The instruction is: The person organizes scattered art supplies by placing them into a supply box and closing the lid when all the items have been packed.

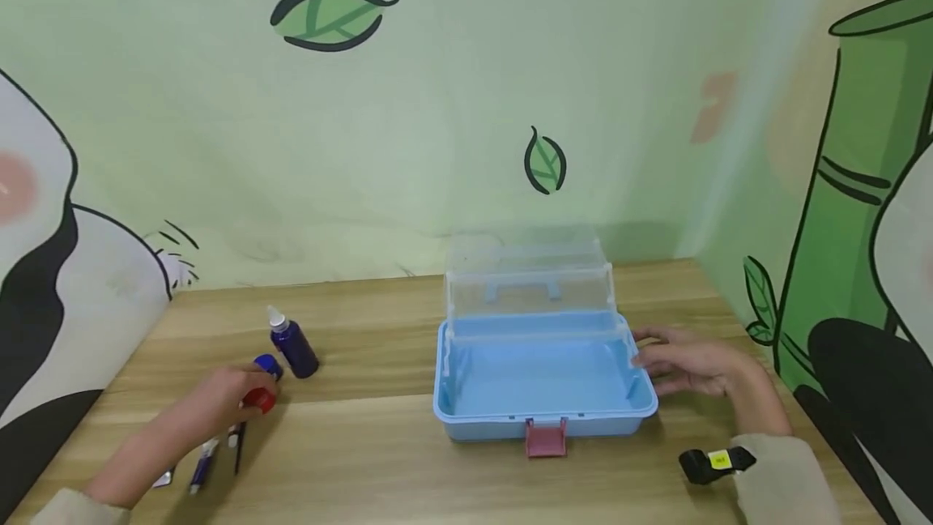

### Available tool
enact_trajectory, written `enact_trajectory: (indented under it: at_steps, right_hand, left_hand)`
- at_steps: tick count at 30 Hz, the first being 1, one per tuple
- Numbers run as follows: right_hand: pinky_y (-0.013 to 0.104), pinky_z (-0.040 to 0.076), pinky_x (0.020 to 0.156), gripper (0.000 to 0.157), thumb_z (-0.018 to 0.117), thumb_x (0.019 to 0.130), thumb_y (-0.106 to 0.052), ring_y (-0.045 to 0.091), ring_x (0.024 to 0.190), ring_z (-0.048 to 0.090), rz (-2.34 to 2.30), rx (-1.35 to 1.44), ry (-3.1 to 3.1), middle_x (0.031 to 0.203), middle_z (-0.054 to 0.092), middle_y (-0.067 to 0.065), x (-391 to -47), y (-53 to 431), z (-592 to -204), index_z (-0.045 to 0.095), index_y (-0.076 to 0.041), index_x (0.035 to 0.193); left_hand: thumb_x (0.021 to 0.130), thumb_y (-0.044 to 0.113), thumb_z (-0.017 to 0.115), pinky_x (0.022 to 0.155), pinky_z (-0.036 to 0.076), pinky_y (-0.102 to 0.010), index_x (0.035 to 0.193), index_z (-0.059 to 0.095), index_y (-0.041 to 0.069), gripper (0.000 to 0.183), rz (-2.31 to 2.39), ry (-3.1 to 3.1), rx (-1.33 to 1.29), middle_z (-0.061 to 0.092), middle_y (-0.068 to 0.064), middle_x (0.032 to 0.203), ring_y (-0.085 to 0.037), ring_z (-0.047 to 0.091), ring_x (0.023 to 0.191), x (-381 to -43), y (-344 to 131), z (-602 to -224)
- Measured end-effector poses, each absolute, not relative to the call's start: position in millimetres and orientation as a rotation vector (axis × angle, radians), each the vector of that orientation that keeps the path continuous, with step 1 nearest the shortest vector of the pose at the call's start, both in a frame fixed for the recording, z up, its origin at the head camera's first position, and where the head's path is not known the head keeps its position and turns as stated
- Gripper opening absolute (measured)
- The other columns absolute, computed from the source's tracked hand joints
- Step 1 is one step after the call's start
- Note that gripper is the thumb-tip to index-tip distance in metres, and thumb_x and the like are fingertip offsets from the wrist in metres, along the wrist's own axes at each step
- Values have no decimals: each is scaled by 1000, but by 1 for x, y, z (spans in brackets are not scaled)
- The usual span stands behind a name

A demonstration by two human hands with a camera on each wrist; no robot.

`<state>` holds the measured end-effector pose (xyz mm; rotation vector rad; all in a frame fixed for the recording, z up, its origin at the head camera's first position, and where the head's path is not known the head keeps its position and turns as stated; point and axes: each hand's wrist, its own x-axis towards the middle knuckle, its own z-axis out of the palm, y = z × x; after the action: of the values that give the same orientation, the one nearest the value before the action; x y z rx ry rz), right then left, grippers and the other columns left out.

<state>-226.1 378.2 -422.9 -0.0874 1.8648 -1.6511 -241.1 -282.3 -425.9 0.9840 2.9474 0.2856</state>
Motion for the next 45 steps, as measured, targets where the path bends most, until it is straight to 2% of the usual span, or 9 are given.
enact_trajectory:
  at_steps: [12,17,23,30,45]
  right_hand:
    - [55,53,96,82,56,102,-12,33,119,61,-1668,-86,1874,145,42,33,-229,377,-421,-2,12,154]
    - [55,53,96,82,55,102,-12,34,119,61,-1667,-77,1848,145,43,31,-225,380,-425,-4,13,154]
    - [54,54,95,83,57,101,-14,33,119,61,-1651,-77,1905,147,39,35,-226,381,-420,-2,11,155]
    - [53,54,94,84,59,99,-13,33,117,63,-1653,-85,1905,139,51,29,-226,375,-424,1,13,154]
    - [52,56,92,82,59,98,-11,33,115,64,-1652,-60,1910,141,46,34,-227,372,-426,3,12,154]
  left_hand:
    - [74,2,88,62,51,-26,91,72,13,26,193,2925,1097,64,3,86,-10,57,73,-244,-279,-417]
    - [73,-3,86,62,52,-25,89,71,11,26,263,2900,1125,63,3,86,-9,58,74,-235,-269,-410]
    - [74,-7,84,62,54,-24,88,70,9,26,324,2889,1202,63,1,86,-9,59,74,-236,-253,-388]
    - [76,-3,86,67,58,-28,93,74,9,24,248,2848,1263,67,-5,93,-16,63,79,-235,-229,-365]
    - [80,-4,82,63,56,-24,89,69,10,21,101,2844,1290,65,-5,94,-14,60,74,-242,-200,-333]
